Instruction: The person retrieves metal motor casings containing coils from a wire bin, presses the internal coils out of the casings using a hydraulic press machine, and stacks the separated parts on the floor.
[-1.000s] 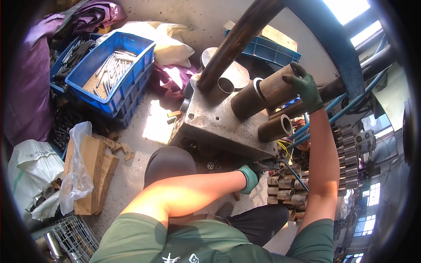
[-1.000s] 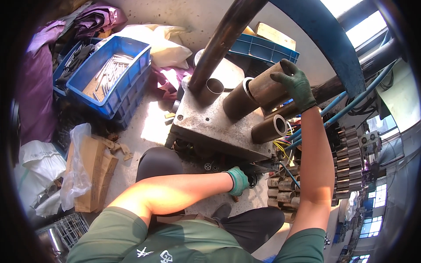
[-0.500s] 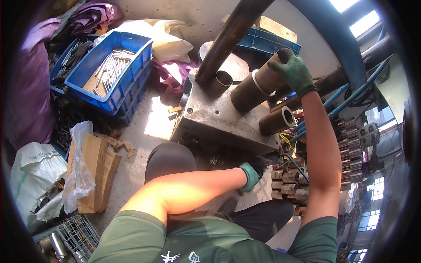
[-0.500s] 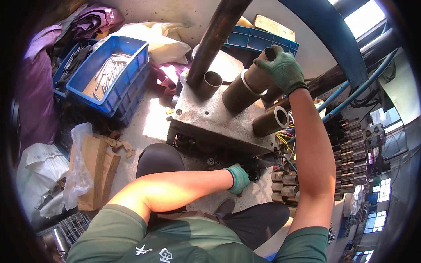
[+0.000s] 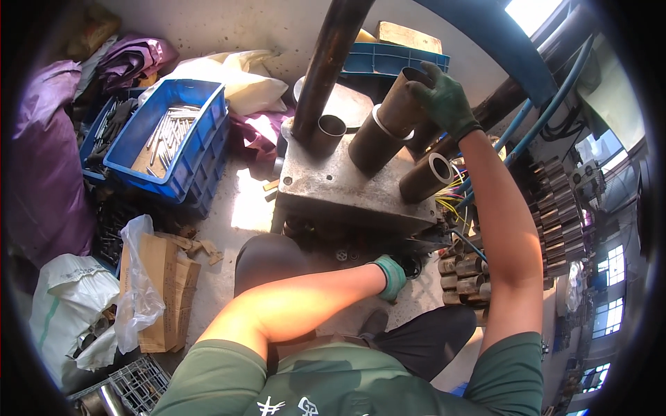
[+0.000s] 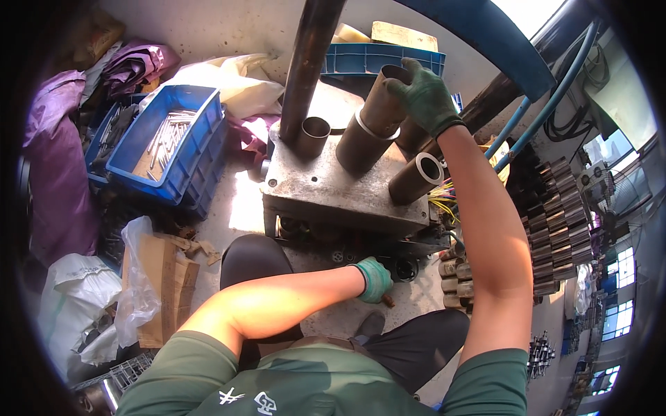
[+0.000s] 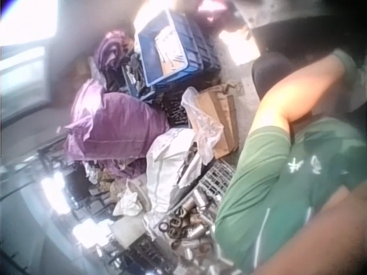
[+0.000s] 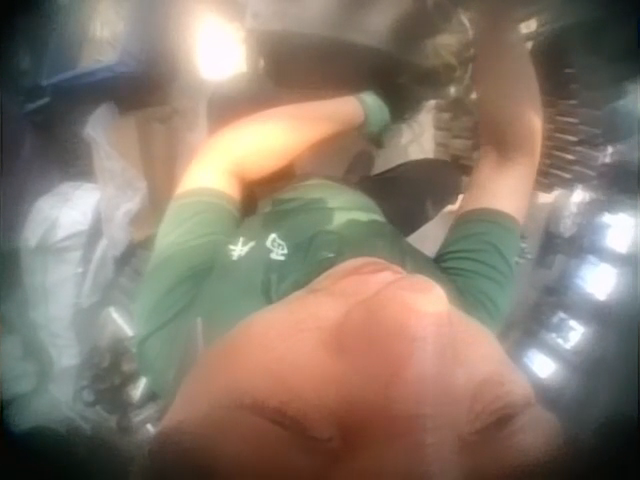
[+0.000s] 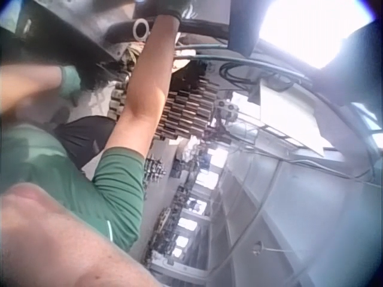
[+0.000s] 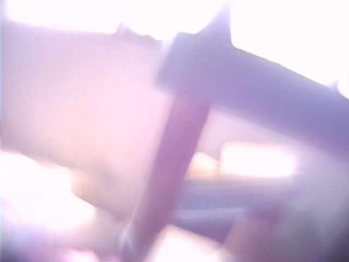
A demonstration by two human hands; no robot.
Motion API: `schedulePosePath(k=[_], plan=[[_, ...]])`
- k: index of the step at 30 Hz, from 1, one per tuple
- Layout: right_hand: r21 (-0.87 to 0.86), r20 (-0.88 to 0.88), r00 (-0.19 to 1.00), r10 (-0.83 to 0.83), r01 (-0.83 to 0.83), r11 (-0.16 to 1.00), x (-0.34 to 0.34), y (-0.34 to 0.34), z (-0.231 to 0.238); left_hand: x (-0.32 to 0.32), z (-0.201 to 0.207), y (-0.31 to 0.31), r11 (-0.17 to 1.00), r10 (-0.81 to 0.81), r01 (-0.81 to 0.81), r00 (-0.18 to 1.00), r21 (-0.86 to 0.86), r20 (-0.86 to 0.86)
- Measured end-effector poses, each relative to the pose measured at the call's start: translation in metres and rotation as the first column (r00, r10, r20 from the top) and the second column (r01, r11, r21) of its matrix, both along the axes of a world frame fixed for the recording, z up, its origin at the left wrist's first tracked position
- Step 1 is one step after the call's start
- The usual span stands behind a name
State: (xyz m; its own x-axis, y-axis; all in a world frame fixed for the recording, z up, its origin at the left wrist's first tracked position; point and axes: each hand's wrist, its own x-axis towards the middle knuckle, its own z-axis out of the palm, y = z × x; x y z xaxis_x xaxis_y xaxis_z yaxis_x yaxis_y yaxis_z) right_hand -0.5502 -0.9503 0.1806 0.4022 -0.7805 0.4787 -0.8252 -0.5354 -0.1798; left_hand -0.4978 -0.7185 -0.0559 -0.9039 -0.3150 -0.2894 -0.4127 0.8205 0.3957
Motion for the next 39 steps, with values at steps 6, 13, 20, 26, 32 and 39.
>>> schedulePosePath(k=[6, 13, 20, 26, 32, 39], plan=[[0.045, 0.049, 0.999, -0.005, 0.002, 0.999, -0.027, -0.024, -0.006, -0.001, -0.002, -0.007, 1.0, 0.018, -0.018, 1.0, -0.001, -0.008], [0.015, -0.101, 0.986, -0.135, 0.137, 0.99, 0.007, 0.002, -0.003, -0.002, -0.009, -0.005, 1.0, 0.008, -0.008, 1.0, 0.0, 0.011], [-0.006, -0.251, 0.967, 0.052, -0.056, 0.998, -0.046, 0.076, 0.017, -0.003, 0.014, -0.025, 0.998, 0.044, -0.048, 0.995, -0.044, -0.091], [0.267, -0.628, 0.778, 0.028, 0.182, 0.946, -0.156, 0.248, 0.034, -0.007, 0.039, -0.072, 0.801, 0.396, -0.593, 0.424, 0.081, -0.815], [0.438, -0.488, 0.827, -0.278, 0.508, 0.742, -0.242, 0.351, 0.024, -0.03, 0.04, -0.139, 0.544, 0.715, -0.732, 0.148, 0.411, -0.683], [0.183, -0.007, 0.868, -0.496, 0.489, 0.853, -0.286, 0.375, -0.032, -0.07, 0.002, -0.175, 0.55, 0.662, -0.595, -0.118, 0.586, -0.74]])
